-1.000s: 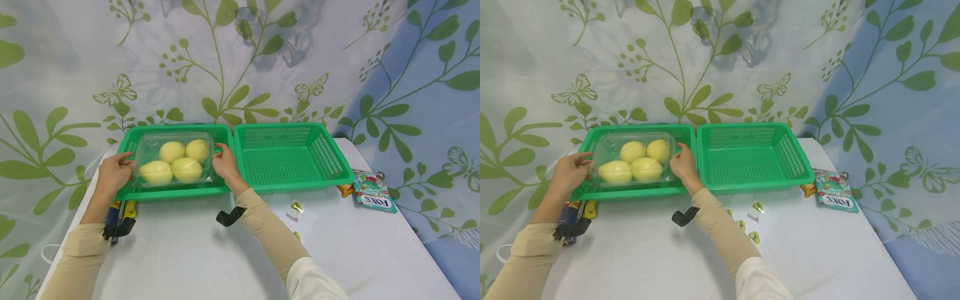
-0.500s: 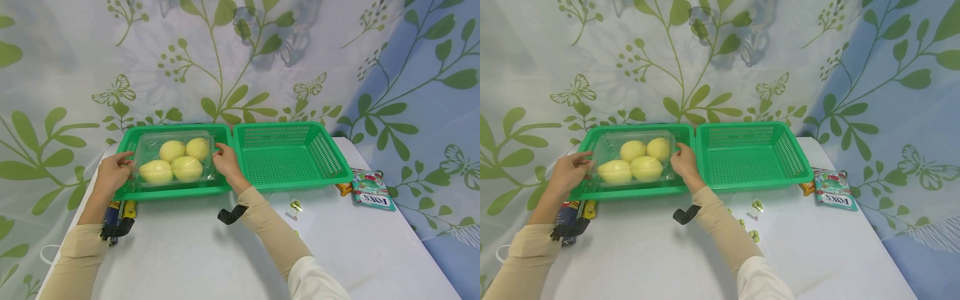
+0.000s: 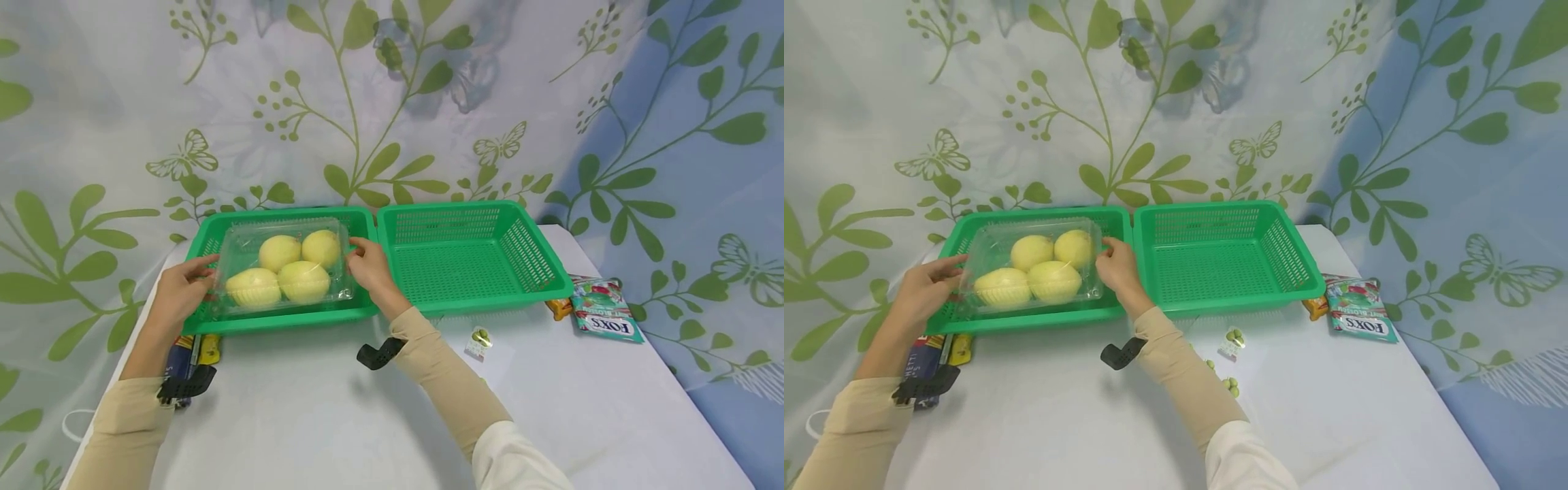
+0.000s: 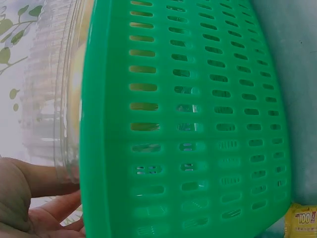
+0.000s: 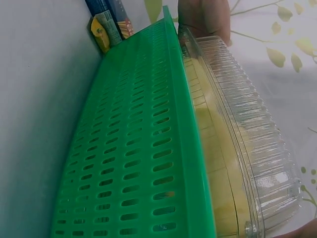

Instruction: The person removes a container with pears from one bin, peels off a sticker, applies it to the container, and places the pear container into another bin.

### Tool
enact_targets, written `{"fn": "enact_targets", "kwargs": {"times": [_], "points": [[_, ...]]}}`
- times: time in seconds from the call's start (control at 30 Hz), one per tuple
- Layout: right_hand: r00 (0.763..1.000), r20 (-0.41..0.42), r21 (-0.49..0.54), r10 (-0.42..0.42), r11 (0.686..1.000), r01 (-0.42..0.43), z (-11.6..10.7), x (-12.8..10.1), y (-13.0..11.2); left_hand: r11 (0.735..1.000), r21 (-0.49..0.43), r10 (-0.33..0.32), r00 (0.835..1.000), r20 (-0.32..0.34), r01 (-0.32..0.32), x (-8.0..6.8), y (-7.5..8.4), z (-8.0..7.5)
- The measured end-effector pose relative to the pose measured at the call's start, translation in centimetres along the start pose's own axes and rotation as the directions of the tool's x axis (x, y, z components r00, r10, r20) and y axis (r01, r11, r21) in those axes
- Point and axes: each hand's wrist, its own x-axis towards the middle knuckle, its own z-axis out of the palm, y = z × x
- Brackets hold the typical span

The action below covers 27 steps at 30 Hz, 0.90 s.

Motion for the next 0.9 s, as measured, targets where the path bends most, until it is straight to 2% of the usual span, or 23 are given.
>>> {"fn": "enact_targets", "kwargs": {"times": [0.37,0.43,0.47,0.57,0.67,0.77,0.83,0.9], "points": [[1.0,-0.009,0.076,-0.006,0.997,0.006,-0.4,0.1,0.3,0.991,-0.134,-0.007,0.999,0.051,0.014,0.2,-0.1,-0.4],[1.0,-0.004,0.112,0.001,0.994,-0.001,-0.5,0.1,0.4,0.985,-0.174,0.002,0.998,0.065,0.009,0.2,-0.4,-0.5],[1.0,-0.003,0.133,0.003,0.991,-0.002,-0.5,0.1,0.4,0.975,-0.224,0.006,0.997,0.076,0.012,0.2,-0.5,-0.6],[1.0,0.002,0.206,0.009,0.979,-0.01,-0.7,0.1,0.4,0.916,-0.401,0.029,0.993,0.117,0.021,0.1,-1.1,-1.1],[1.0,0.008,0.247,0.003,0.969,-0.005,-1.0,0.1,0.4,0.824,-0.567,0.061,0.989,0.137,0.028,0.0,-1.4,-1.3],[1.0,0.024,0.269,-0.002,0.963,-0.004,-1.2,0.0,0.3,0.758,-0.652,0.095,0.987,0.133,0.015,-0.2,-1.5,-1.4],[1.0,0.029,0.271,-0.003,0.962,-0.005,-1.4,-0.1,0.2,0.726,-0.688,0.115,0.985,0.129,0.006,-0.2,-1.5,-1.4],[1.0,0.03,0.277,-0.001,0.961,-0.008,-1.4,-0.2,0.1,0.708,-0.706,0.123,0.984,0.129,0.004,-0.3,-1.4,-1.4]]}}
